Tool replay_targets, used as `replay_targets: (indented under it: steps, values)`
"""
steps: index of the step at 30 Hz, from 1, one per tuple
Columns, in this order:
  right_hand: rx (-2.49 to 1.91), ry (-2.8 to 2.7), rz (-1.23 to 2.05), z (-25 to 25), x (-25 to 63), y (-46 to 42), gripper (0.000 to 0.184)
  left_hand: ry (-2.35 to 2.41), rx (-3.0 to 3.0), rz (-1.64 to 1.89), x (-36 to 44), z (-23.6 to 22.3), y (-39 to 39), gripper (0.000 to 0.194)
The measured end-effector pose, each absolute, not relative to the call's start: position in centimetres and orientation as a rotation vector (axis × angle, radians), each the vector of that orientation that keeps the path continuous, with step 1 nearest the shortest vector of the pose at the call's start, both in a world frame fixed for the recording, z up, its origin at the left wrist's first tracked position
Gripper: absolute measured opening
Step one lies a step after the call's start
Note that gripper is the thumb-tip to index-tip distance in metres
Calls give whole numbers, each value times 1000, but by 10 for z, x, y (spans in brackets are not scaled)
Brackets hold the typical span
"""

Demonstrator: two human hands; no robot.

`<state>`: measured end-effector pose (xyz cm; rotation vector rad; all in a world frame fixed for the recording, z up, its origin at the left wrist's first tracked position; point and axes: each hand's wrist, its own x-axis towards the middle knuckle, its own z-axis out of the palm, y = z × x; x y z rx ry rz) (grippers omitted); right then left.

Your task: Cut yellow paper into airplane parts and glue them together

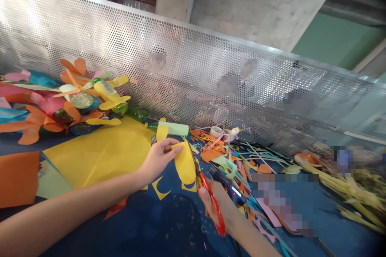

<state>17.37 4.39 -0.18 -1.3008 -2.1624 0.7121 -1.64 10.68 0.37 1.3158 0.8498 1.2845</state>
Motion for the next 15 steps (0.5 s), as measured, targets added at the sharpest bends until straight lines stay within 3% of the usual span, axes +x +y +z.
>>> replay_targets:
  steps: [15]
  values:
    - [-1425, -2069, 618, -19, 170, 47, 50, 803, 1248, 1250, -16, -7, 117, 23]
